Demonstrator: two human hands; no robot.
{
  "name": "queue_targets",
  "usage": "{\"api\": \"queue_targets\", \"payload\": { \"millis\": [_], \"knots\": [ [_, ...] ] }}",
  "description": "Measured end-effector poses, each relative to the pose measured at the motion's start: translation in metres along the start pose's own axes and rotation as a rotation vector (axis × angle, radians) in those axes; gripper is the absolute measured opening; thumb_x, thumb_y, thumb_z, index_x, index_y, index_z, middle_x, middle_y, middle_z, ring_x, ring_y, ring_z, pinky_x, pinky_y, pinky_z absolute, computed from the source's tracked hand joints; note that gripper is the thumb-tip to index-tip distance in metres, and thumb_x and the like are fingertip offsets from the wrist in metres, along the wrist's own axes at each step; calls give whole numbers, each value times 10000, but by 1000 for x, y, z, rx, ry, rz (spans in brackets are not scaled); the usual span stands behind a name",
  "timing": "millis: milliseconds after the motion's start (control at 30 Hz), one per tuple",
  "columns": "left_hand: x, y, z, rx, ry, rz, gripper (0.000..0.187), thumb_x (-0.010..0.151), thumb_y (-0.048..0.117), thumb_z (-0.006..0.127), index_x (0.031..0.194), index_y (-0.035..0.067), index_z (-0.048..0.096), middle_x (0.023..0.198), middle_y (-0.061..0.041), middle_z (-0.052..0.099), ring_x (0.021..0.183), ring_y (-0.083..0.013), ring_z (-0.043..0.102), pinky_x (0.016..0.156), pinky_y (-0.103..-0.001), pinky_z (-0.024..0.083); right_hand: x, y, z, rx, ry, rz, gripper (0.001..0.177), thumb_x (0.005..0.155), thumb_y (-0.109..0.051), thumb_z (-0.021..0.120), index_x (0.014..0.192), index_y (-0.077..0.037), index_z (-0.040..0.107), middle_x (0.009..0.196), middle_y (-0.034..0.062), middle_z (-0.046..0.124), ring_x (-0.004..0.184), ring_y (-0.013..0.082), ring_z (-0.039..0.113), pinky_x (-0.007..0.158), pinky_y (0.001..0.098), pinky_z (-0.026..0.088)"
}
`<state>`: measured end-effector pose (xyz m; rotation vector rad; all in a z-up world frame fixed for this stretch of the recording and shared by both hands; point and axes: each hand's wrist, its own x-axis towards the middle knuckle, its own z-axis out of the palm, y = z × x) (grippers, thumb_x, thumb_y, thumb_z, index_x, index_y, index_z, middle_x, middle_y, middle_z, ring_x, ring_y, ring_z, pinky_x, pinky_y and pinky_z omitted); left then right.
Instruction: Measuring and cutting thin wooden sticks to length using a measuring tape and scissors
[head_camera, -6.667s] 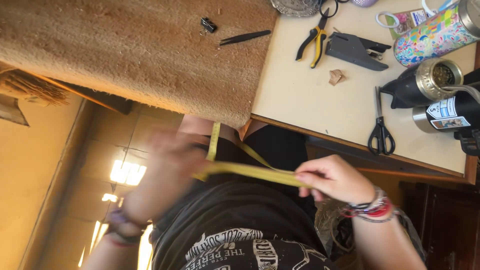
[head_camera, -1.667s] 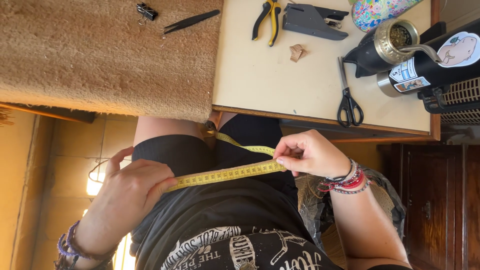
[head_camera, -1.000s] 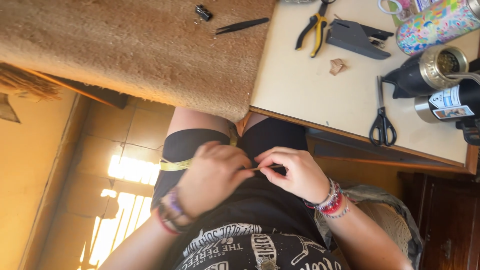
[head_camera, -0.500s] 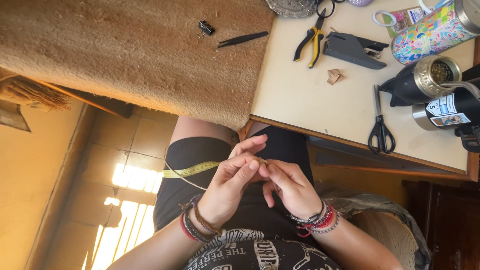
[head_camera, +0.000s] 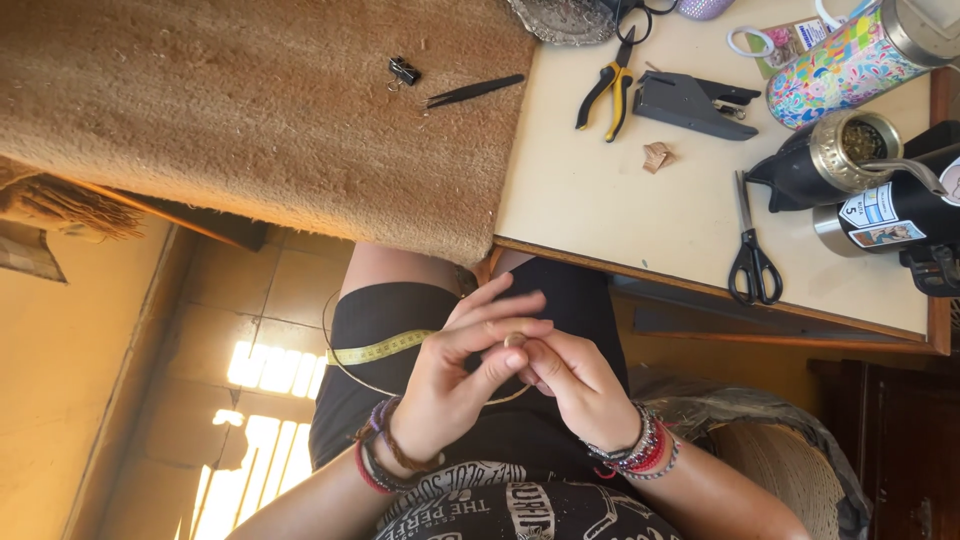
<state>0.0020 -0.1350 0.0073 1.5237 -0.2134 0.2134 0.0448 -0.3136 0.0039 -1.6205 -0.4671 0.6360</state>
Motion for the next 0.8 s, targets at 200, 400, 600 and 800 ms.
{"api": "queue_targets", "payload": {
  "millis": [200, 400, 600, 800],
  "knots": [
    [-2, -3, 12, -213, 163, -76, 216, 1009, 282, 628, 1033, 118, 766, 1180, -118, 761, 1383, -316, 583, 1204, -460, 449, 6, -13, -21, -91, -191, -65, 307, 1042, -307, 542, 1013, -49, 707, 602, 13, 510, 540, 112, 438, 551, 261, 420],
    [12, 6, -39, -227, 638, -10, 268, 1085, 329, 534, 1118, 122, 702, 1004, -15, 703, 1098, -154, 682, 1267, -444, 426, -1, -21, -82, -423, -205, 7, 272, 988, -242, 590, 1042, -125, 829, 537, -47, 655, 487, 49, 605, 568, 227, 522],
    [11, 16, -93, 534, 655, 104, 252, 1063, 186, 651, 1116, -56, 696, 1369, -198, 622, 1358, -370, 459, 1161, -501, 304, -8, -50, -100, -524, -138, 92, 257, 932, -127, 626, 834, -57, 852, 403, 63, 606, 447, 160, 496, 511, 311, 471],
    [11, 43, 5, 945, -171, 146, 1116, 750, 511, 876, 1542, -52, 328, 1583, -256, 412, 1483, -397, 400, 1170, -436, 392, 18, -60, -58, -793, -359, -163, 209, 976, -269, 607, 865, -162, 747, 773, -49, 790, 634, 162, 750, 634, 314, 531]
  ]
}}
